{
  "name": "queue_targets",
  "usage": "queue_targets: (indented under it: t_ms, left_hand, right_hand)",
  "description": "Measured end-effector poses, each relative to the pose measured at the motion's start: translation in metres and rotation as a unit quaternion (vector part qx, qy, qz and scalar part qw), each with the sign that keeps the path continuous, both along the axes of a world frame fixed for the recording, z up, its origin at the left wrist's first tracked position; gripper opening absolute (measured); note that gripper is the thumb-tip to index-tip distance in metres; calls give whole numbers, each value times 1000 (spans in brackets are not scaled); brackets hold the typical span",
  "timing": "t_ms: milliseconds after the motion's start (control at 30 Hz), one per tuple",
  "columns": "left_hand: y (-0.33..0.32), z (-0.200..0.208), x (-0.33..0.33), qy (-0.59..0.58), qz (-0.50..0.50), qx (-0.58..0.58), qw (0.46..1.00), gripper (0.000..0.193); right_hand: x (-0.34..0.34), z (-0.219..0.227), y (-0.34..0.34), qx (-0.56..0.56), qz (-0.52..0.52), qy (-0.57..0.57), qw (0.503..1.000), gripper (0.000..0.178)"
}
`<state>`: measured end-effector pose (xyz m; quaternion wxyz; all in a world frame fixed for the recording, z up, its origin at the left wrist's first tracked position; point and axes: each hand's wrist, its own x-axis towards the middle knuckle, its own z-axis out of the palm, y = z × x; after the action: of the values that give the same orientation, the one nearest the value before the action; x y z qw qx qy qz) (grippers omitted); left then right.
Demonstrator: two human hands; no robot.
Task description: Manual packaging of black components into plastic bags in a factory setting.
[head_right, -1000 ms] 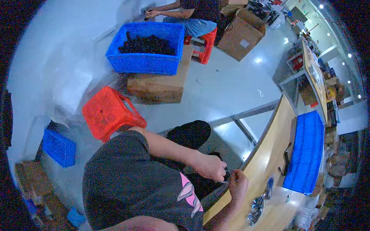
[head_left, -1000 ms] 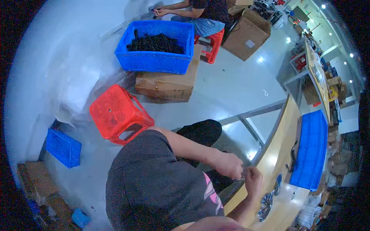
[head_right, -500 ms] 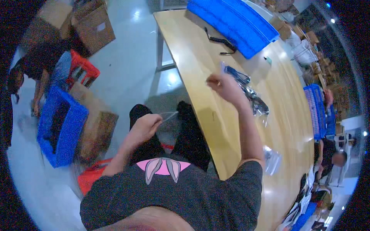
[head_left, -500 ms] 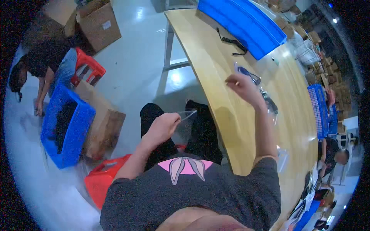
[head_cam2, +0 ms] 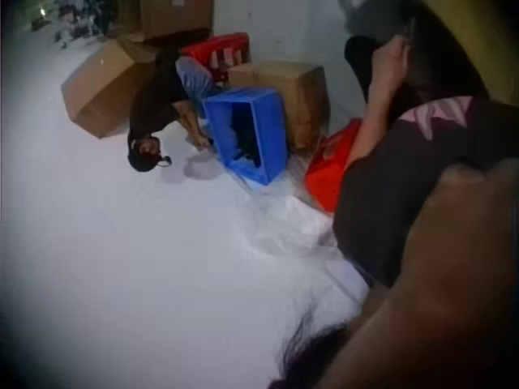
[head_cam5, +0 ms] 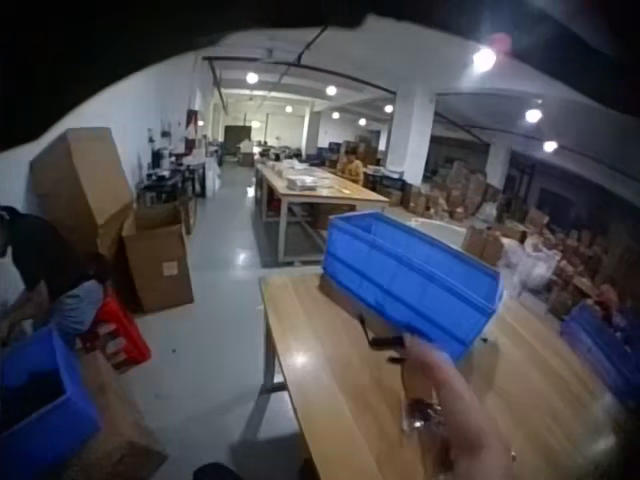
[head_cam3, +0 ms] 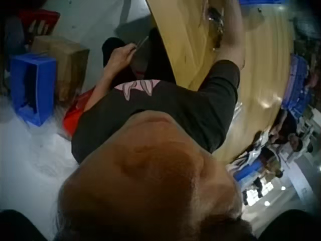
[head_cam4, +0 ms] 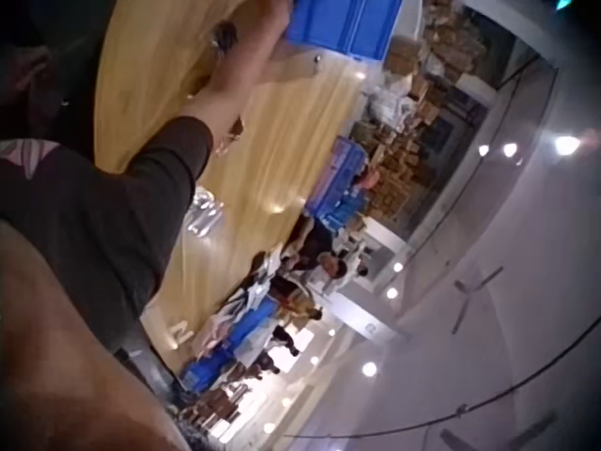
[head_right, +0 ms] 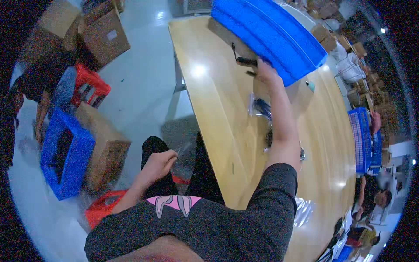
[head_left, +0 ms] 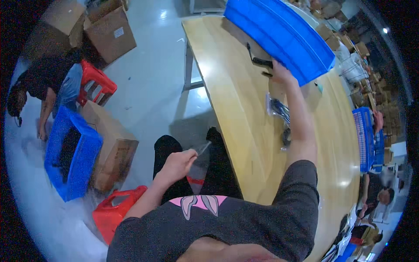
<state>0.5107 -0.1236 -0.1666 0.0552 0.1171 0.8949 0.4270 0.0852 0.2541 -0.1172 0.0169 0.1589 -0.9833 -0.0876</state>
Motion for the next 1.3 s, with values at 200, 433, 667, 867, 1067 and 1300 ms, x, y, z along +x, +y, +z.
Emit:
queue_targets:
  t_ms: [200,433,667,867,1067,1300]
  left_hand:
    - [-20,-6,-6,-41,133,63,988,29]
    - [-41,-3,-18,170,139,40,975,49]
    - [-26,42,-17,155,320,190,915,47]
    - [-20,37,-1,76,209,295,929,33]
    - [-17,29,22,95,243,275,925,16]
    - [-18,49,32,149,230,172,946,16]
  right_hand:
    - [24,6,-45,-98,35,7,995,36]
    - [114,71,-105,-367,113,-107,917,15]
    - [244,98,-165,-560,118,-435,695,31]
    - [310,50,-207,-656,78,-503,557,41]
    - [334,-7,-220,-741,-10,-574,348,34]
    - [356,-14,-222,-767,-58,-544,335,33]
